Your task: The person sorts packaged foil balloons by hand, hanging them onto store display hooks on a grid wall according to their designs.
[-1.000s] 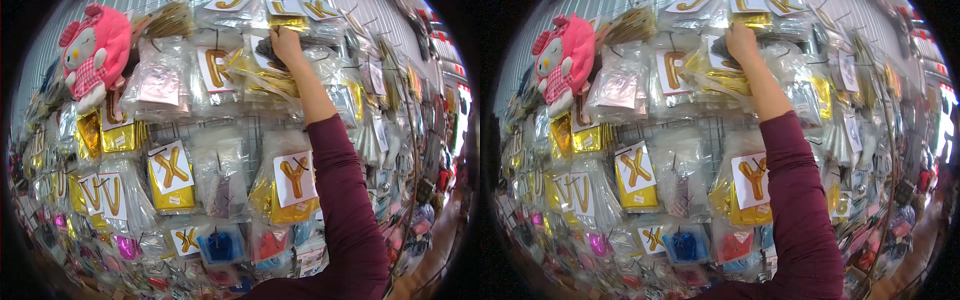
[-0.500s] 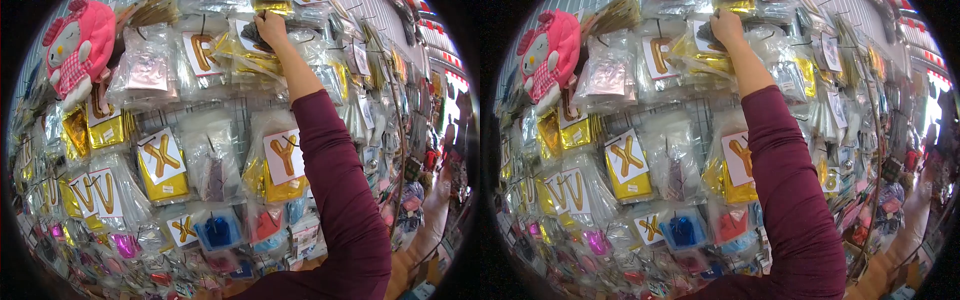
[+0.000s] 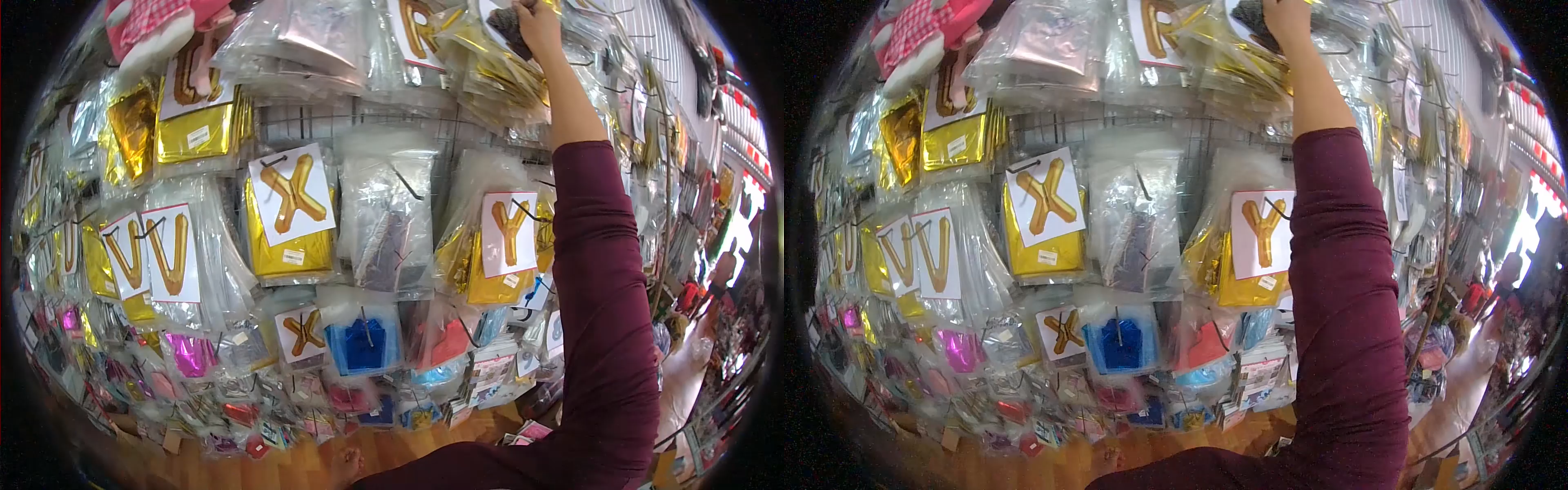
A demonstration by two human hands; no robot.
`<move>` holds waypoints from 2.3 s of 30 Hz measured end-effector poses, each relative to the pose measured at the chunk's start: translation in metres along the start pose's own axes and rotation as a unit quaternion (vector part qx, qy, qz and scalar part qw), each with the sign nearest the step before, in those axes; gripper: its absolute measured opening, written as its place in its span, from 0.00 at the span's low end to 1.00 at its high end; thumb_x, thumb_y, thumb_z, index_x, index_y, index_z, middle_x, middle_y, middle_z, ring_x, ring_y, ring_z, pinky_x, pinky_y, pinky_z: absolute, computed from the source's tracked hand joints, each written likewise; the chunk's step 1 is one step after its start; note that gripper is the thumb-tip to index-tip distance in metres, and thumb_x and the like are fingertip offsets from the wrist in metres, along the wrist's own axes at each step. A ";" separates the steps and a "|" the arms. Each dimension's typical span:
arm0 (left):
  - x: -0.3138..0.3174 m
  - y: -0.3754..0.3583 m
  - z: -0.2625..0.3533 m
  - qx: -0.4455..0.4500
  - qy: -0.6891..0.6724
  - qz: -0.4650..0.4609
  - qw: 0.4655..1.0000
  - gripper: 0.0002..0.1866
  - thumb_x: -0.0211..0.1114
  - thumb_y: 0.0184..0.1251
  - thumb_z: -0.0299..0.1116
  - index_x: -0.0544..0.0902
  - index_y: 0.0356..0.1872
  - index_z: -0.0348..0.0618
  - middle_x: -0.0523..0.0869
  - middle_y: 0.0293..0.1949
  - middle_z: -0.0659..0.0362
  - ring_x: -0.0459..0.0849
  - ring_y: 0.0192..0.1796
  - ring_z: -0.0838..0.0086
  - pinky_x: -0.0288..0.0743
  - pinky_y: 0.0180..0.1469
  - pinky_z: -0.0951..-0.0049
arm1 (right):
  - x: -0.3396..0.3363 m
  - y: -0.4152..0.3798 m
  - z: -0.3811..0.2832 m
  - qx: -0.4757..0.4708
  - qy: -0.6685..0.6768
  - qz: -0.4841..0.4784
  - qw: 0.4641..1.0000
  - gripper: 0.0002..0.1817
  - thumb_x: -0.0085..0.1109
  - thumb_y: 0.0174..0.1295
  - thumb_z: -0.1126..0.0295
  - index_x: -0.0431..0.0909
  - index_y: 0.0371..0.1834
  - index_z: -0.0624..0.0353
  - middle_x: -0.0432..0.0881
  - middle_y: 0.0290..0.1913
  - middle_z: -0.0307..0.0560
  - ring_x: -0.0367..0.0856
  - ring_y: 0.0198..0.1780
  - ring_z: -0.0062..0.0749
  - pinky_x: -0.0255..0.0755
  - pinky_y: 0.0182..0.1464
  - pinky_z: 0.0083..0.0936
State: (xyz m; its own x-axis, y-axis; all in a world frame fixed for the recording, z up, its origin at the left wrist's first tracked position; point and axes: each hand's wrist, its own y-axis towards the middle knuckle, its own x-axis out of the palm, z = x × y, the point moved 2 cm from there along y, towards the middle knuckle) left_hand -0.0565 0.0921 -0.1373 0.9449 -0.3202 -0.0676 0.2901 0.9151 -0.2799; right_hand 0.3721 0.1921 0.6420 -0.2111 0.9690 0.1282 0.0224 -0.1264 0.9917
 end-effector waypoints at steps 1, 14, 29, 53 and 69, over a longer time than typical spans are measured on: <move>0.002 0.003 -0.001 0.001 -0.004 0.000 1.000 0.12 0.53 0.65 0.37 0.77 0.33 0.39 0.81 0.26 0.58 0.79 0.23 0.77 0.71 0.24 0.78 | 0.000 -0.001 -0.001 0.010 0.001 0.005 1.000 0.10 0.56 0.52 0.68 0.75 0.27 0.67 0.77 0.25 0.60 0.76 0.29 0.46 0.67 0.33 0.34; -0.008 0.007 -0.038 0.005 0.047 0.088 0.995 0.10 0.57 0.61 0.35 0.78 0.30 0.37 0.81 0.23 0.57 0.79 0.26 0.74 0.70 0.29 0.75 | 0.010 0.018 0.045 -0.045 -0.058 -0.009 0.997 0.16 0.55 0.55 0.59 0.77 0.35 0.62 0.81 0.32 0.52 0.78 0.35 0.43 0.69 0.39 0.30; 0.086 -0.020 0.000 -0.004 0.159 0.122 0.980 0.18 0.56 0.60 0.43 0.78 0.33 0.35 0.82 0.28 0.51 0.80 0.32 0.66 0.72 0.35 0.67 | -0.146 0.039 0.067 -0.034 -0.028 -0.097 0.994 0.16 0.56 0.53 0.62 0.79 0.34 0.66 0.80 0.26 0.49 0.77 0.30 0.28 0.69 0.35 0.24; 0.217 -0.079 -0.031 0.004 0.157 0.193 0.969 0.14 0.61 0.56 0.37 0.79 0.35 0.35 0.78 0.21 0.50 0.78 0.25 0.68 0.70 0.29 0.70 | -0.079 -0.020 0.117 -0.103 0.010 -0.087 0.991 0.10 0.56 0.52 0.66 0.79 0.31 0.62 0.79 0.32 0.57 0.77 0.37 0.52 0.70 0.41 0.37; 0.224 -0.117 0.002 -0.011 0.031 0.305 0.952 0.11 0.59 0.57 0.32 0.78 0.26 0.32 0.80 0.18 0.55 0.79 0.22 0.74 0.71 0.26 0.72 | -0.176 -0.008 0.151 0.013 0.124 0.152 0.980 0.14 0.57 0.54 0.60 0.81 0.33 0.61 0.82 0.29 0.49 0.79 0.31 0.34 0.70 0.36 0.25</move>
State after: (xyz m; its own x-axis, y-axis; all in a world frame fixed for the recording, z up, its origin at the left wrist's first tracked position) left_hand 0.1218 -0.0865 -0.1182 0.9257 0.2548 -0.2797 -0.3134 0.9305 -0.1896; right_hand 0.5566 0.0543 0.6126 -0.4218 0.8053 0.4166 0.1460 -0.3932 0.9078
